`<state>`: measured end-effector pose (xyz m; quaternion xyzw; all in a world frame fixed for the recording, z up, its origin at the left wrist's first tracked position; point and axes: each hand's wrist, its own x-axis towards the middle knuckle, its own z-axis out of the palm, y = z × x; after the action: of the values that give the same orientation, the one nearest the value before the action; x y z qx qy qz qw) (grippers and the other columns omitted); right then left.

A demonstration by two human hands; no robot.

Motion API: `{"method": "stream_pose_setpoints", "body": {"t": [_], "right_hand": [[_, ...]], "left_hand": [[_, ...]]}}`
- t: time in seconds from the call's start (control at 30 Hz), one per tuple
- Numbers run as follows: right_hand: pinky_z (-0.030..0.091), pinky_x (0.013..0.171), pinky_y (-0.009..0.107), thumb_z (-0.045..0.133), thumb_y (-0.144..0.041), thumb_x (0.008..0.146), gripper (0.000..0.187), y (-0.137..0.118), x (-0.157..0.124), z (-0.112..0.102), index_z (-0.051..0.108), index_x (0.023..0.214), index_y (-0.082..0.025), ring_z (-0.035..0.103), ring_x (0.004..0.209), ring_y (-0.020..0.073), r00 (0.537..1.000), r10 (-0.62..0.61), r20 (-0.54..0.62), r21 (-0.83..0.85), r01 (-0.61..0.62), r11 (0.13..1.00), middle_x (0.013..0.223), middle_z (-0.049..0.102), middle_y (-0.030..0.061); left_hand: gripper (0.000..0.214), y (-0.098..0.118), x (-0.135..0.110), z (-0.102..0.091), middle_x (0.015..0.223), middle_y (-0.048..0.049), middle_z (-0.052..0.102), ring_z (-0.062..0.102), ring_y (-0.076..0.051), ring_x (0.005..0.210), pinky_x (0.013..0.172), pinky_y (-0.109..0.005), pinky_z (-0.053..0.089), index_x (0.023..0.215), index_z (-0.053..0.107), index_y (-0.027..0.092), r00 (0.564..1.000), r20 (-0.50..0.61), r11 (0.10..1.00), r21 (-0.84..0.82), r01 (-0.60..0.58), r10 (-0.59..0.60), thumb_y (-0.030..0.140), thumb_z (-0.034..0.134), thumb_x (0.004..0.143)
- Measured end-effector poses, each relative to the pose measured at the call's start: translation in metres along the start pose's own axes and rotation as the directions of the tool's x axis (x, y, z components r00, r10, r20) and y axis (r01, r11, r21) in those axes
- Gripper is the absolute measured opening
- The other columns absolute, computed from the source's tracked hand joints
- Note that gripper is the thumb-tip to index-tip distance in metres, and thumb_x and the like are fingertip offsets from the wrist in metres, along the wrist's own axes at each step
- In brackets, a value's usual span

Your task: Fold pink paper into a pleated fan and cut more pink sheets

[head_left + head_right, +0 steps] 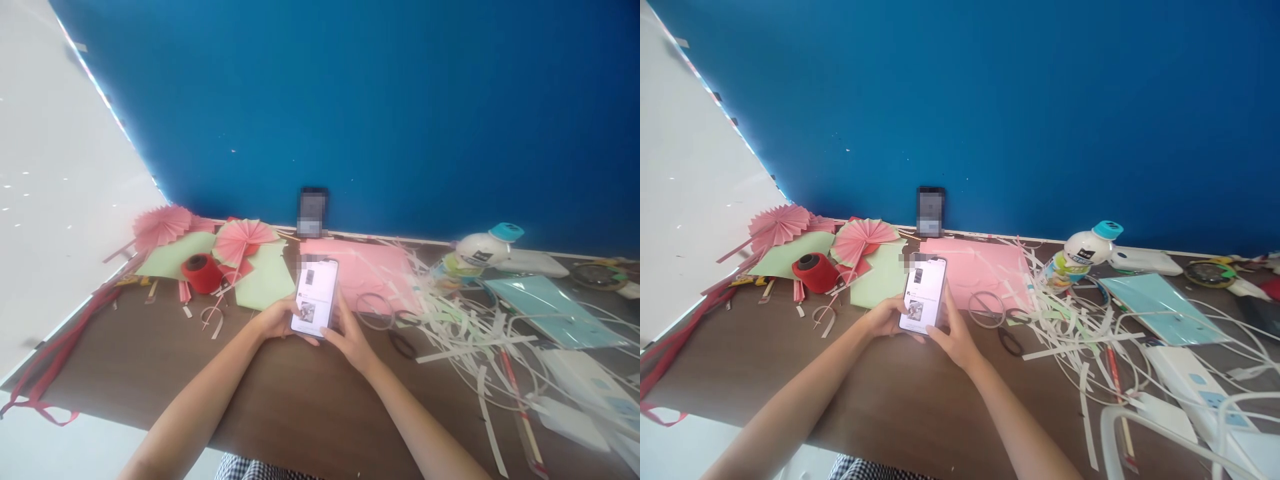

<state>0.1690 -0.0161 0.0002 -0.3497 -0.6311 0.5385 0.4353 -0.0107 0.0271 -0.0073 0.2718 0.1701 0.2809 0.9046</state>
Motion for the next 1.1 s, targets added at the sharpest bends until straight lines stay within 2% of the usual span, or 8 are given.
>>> {"method": "stream_pose_setpoints", "body": {"t": [0.07, 0.2, 0.27, 0.43, 0.63, 0.83, 0.97, 1.1], "right_hand": [[0.042, 0.090, 0.044, 0.054, -0.028, 0.079, 0.086, -0.001, 0.000, 0.000, -0.009, 0.137, -0.030, 0.045, 0.116, 0.0246, 1.000, -0.004, -0.006, 0.008, 0.004, 1.000, 0.135, 0.039, 0.0068], [0.041, 0.091, 0.046, 0.054, -0.027, 0.079, 0.085, -0.003, -0.001, 0.001, -0.008, 0.138, -0.031, 0.045, 0.116, 0.0248, 1.000, -0.002, -0.007, -0.001, 0.002, 1.000, 0.135, 0.039, 0.0067], [0.042, 0.090, 0.046, 0.054, -0.027, 0.079, 0.086, -0.003, -0.001, 0.001, -0.009, 0.138, -0.030, 0.047, 0.114, 0.0250, 1.000, -0.001, -0.012, -0.003, 0.001, 1.000, 0.134, 0.041, 0.0073], [0.041, 0.091, 0.044, 0.054, -0.027, 0.079, 0.086, -0.003, 0.000, 0.001, -0.009, 0.138, -0.030, 0.046, 0.115, 0.0247, 1.000, 0.001, -0.010, -0.017, -0.002, 1.000, 0.134, 0.041, 0.0071], [0.043, 0.090, 0.044, 0.055, -0.026, 0.079, 0.085, -0.001, 0.000, 0.001, -0.006, 0.138, -0.031, 0.042, 0.118, 0.0255, 1.000, 0.005, -0.015, 0.016, -0.005, 1.000, 0.136, 0.038, 0.0069], [0.042, 0.091, 0.042, 0.054, -0.025, 0.080, 0.085, 0.002, -0.001, -0.001, -0.009, 0.137, -0.031, 0.044, 0.118, 0.0238, 1.000, 0.008, -0.008, 0.023, -0.008, 1.000, 0.135, 0.039, 0.0061], [0.044, 0.090, 0.043, 0.053, -0.026, 0.080, 0.085, 0.001, -0.001, -0.001, -0.010, 0.137, -0.030, 0.044, 0.117, 0.0250, 1.000, -0.006, -0.001, -0.026, 0.006, 1.000, 0.136, 0.037, 0.0074], [0.042, 0.090, 0.046, 0.052, -0.026, 0.081, 0.087, 0.003, -0.002, 0.001, -0.014, 0.137, -0.028, 0.042, 0.119, 0.0261, 0.998, -0.053, -0.018, -0.155, 0.049, 0.987, 0.139, 0.032, 0.0097]], "left_hand": [[0.059, 0.000, 0.000, 0.002, 0.105, -0.0106, 0.062, 0.061, -0.028, 0.089, 0.069, -0.049, 0.050, 0.124, 0.039, 0.020, 1.000, -0.018, 1.000, 0.021, -0.001, 0.001, 0.006, 0.048, 0.068], [0.044, 0.001, 0.000, 0.006, 0.105, -0.0145, 0.061, 0.059, -0.031, 0.093, 0.070, -0.050, 0.049, 0.123, 0.040, 0.016, 0.999, -0.013, 0.999, 0.001, 0.035, -0.035, 0.030, 0.044, 0.081], [0.045, 0.001, 0.000, 0.005, 0.106, -0.0155, 0.061, 0.059, -0.031, 0.093, 0.071, -0.050, 0.048, 0.123, 0.040, 0.015, 0.999, -0.011, 0.999, -0.008, 0.035, -0.036, 0.034, 0.043, 0.082], [0.053, 0.001, 0.001, 0.001, 0.107, -0.0166, 0.060, 0.058, -0.033, 0.095, 0.072, -0.052, 0.047, 0.123, 0.040, 0.011, 0.998, 0.048, 0.997, -0.057, 0.045, -0.042, 0.028, 0.046, 0.074], [0.056, 0.000, -0.003, 0.005, 0.111, -0.0133, 0.058, 0.059, -0.030, 0.093, 0.072, -0.050, 0.049, 0.125, 0.036, 0.022, 0.999, -0.029, 0.996, 0.086, -0.022, 0.024, 0.012, 0.052, 0.073], [0.078, 0.000, -0.008, 0.005, 0.119, -0.0096, 0.054, 0.054, -0.030, 0.104, 0.080, -0.050, 0.046, 0.124, 0.037, 0.027, 0.994, 0.102, 0.988, 0.141, -0.057, 0.043, -0.010, 0.051, 0.056], [0.081, 0.000, -0.009, 0.003, 0.120, -0.0096, 0.054, 0.053, -0.029, 0.106, 0.084, -0.051, 0.043, 0.126, 0.036, 0.026, 0.993, 0.120, 0.988, 0.151, -0.041, 0.023, -0.010, 0.049, 0.055], [0.081, 0.000, -0.007, 0.001, 0.117, -0.0099, 0.056, 0.054, -0.030, 0.104, 0.082, -0.052, 0.044, 0.125, 0.037, 0.025, 0.992, 0.126, 0.992, 0.116, -0.043, 0.028, -0.009, 0.047, 0.053]]}}
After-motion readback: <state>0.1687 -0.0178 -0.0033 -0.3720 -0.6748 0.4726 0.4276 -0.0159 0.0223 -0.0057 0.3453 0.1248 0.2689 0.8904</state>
